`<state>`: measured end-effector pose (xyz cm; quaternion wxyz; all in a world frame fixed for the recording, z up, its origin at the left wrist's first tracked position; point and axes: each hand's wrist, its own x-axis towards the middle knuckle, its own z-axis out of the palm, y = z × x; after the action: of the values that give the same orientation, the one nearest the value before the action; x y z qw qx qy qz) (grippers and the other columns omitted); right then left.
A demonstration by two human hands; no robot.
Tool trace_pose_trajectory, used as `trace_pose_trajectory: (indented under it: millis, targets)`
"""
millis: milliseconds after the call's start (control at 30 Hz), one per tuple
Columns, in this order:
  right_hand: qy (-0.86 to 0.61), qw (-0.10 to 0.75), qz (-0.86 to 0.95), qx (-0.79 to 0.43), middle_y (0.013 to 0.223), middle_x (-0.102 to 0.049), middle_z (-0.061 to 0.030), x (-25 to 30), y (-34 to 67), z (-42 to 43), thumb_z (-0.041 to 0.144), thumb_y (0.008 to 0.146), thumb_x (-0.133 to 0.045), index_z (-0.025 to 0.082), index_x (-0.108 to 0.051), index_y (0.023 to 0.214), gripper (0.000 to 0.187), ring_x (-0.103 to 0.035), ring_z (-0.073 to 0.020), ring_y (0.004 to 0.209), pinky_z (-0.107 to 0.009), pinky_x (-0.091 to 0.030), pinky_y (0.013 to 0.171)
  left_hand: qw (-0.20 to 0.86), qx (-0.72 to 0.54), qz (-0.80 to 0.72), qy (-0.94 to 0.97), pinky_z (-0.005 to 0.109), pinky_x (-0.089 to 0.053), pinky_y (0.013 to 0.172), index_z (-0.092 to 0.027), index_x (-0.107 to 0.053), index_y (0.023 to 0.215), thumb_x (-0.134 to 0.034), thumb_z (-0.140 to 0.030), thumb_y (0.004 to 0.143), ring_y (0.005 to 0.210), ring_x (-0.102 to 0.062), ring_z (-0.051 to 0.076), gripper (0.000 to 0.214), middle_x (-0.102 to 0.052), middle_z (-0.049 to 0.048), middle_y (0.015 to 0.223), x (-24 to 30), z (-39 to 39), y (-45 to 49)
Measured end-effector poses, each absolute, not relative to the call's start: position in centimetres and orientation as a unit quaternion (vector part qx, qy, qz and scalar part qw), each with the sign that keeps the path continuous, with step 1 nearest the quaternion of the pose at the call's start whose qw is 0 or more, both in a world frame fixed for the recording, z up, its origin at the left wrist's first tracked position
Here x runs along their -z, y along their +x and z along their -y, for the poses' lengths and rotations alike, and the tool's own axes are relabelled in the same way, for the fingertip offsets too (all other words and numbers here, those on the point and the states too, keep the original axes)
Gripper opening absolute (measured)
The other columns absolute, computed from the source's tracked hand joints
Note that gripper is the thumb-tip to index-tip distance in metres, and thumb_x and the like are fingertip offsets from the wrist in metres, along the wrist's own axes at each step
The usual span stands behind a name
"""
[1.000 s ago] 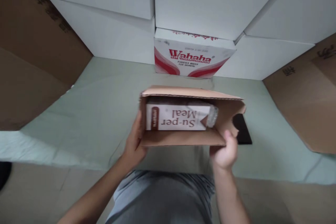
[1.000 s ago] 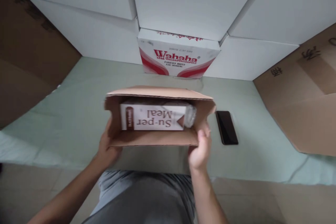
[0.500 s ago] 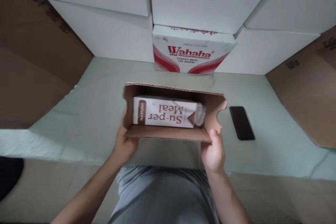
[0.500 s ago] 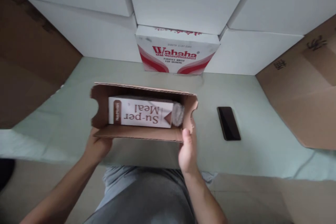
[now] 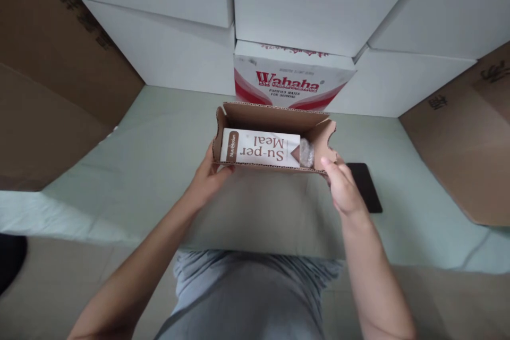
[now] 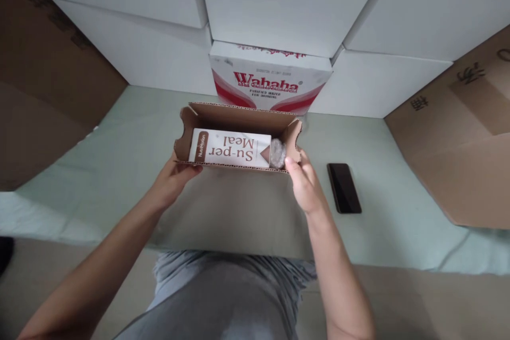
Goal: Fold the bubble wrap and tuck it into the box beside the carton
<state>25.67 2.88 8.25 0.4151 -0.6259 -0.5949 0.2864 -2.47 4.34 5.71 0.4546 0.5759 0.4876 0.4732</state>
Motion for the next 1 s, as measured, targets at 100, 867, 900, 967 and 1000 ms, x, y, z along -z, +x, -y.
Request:
trace_pose_trajectory:
  millis: [100,867,900,967,1000]
  targets:
    - [-0.627,0.414,0.62,-0.226,0.127,-0.058,-0.0105,-10.8,26.5,-4.7,0.044,0.08,-0.058,0.021,-0.048,0.129,0.054,-0.056,-0.0249,0.115,-0.045,-0.046,0.095,0.452,-0.485,-0.477,0.577,0.046,-0.041,0.102,-0.021,-0.037,0.134,-0.061,-0.029,0.075,0.121,-0.051,0.027,0.064,-0.047,0.0129,0.138,-5.2,-5.6,-2.3]
    - [-0.513,0.008,0.857,0.044,0.087,-0.062,-0.004,-15.1,24.1,-13.8,0.013,0.073,-0.047,0.02,-0.064,0.088,0.023,-0.054,-0.0196,0.082,-0.028,-0.033,0.058,0.256,-0.494,-0.479,0.679,0.045,-0.026,0.113,-0.024,0.0,0.147,-0.056,-0.036,0.087,0.142,-0.019,0.027,0.083,-0.013,0.014,0.155,-3.8,-4.9,-0.8]
    - [-0.511,0.035,0.857,0.056,0.088,-0.061,-0.0047,-15.0,24.2,-13.8,0.014,0.074,-0.047,0.02,-0.065,0.086,0.023,-0.053,-0.0207,0.086,-0.029,-0.036,0.06,0.255,-0.495,-0.479,0.678,0.045,-0.025,0.113,-0.024,0.0,0.147,-0.055,-0.036,0.087,0.141,-0.02,0.027,0.083,-0.013,0.0139,0.154,-3.8,-5.0,-0.6]
    - [-0.508,0.099,0.853,0.076,0.088,-0.059,-0.006,-14.8,24.5,-13.8,0.013,0.076,-0.045,0.018,-0.065,0.084,0.022,-0.052,-0.021,0.089,-0.032,-0.039,0.067,0.251,-0.498,-0.481,0.677,0.045,-0.023,0.114,-0.024,0.0,0.147,-0.055,-0.036,0.087,0.142,-0.019,0.027,0.083,-0.013,0.0138,0.154,-3.8,-5.2,-0.3]
    - [-0.5,0.136,0.851,0.088,0.088,-0.059,-0.0067,-14.9,24.7,-13.8,0.011,0.077,-0.044,0.017,-0.065,0.083,0.023,-0.051,-0.0204,0.09,-0.033,-0.04,0.07,0.245,-0.5,-0.483,0.676,0.045,-0.021,0.115,-0.024,0.001,0.147,-0.055,-0.036,0.087,0.142,-0.018,0.027,0.083,-0.012,0.0135,0.154,-3.8,-5.4,-0.1]
